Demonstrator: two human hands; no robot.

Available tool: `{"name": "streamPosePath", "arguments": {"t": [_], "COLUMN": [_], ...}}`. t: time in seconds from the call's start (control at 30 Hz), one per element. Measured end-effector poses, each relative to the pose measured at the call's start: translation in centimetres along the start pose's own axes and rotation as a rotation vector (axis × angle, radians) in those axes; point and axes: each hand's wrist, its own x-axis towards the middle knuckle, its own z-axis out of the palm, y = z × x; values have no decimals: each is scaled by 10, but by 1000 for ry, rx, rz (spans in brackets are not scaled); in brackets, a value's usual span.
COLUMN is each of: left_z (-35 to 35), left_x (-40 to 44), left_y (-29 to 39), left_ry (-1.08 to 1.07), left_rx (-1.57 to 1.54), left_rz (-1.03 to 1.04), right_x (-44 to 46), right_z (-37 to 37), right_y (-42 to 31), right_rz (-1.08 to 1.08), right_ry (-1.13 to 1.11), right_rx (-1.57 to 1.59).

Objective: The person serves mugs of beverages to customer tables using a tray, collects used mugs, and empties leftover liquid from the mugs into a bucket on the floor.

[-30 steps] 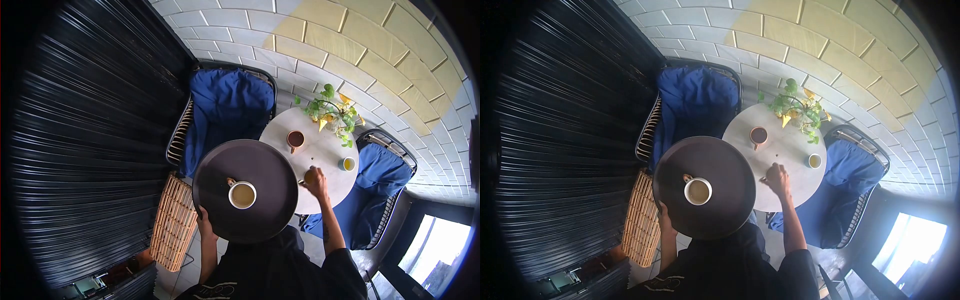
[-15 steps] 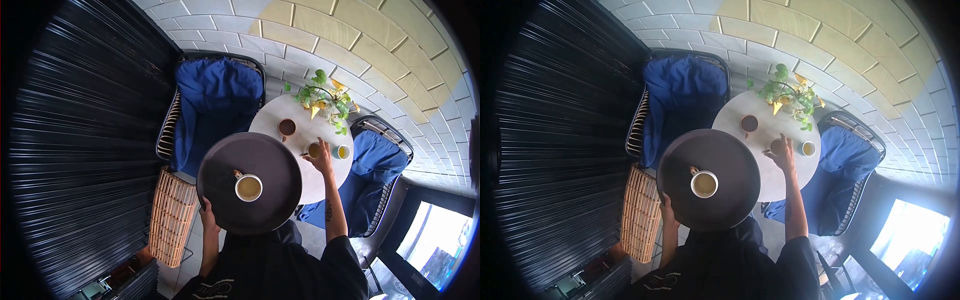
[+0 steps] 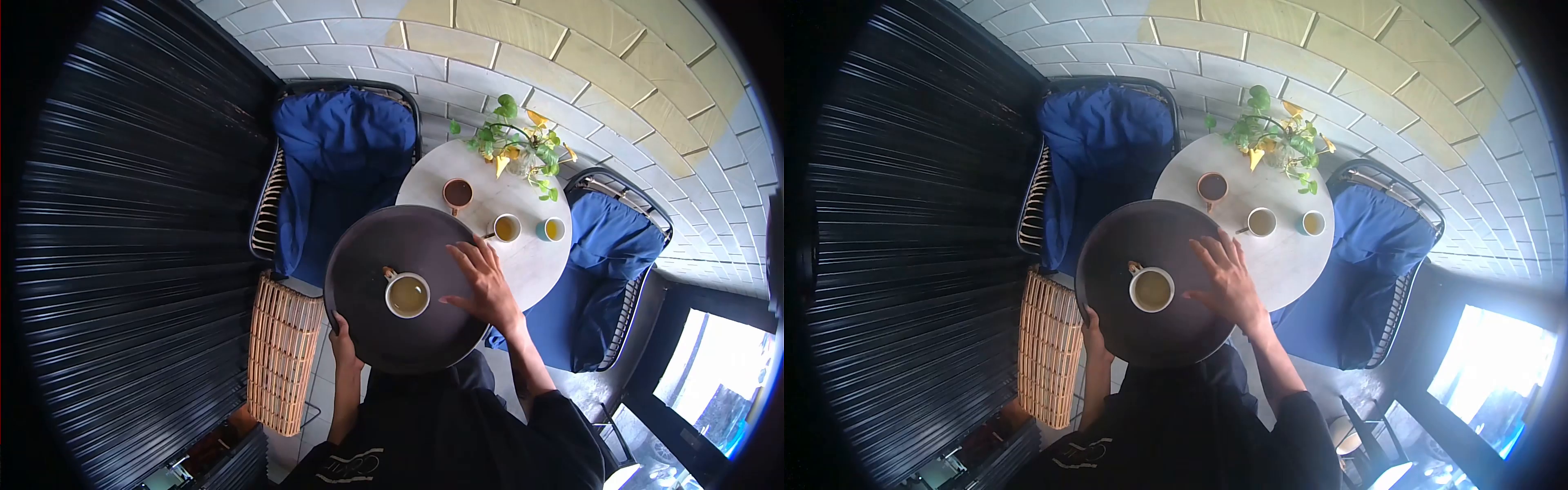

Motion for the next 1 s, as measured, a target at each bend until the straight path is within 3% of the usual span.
{"name": "streamPosePath", "arguments": {"t": [0.1, 0.17, 0.37, 0.63, 0.7, 1.0], "left_z": [-4, -8, -10, -33, -43, -89], "left_x": [-1, 0, -7, -7, -7, -9], "left_y": [-5, -9, -13, -15, -12, 14], "left_ry": [3, -17, 21, 64, 90, 259], "left_rx": [-9, -22, -10, -50, -65, -89], "left_rz": [-7, 4, -21, -26, -19, 79], "right_x": [1, 3, 1, -8, -16, -42], "right_z": [10, 16, 65, 57, 43, 12], "right_y": [-11, -27, -51, -47, -42, -6], "right_rz": [-70, -71, -154, 26, 12, 252], "right_ry": [5, -162, -98, -4, 125, 224], "right_rx": [-7, 290, -61, 121, 122, 30]}}
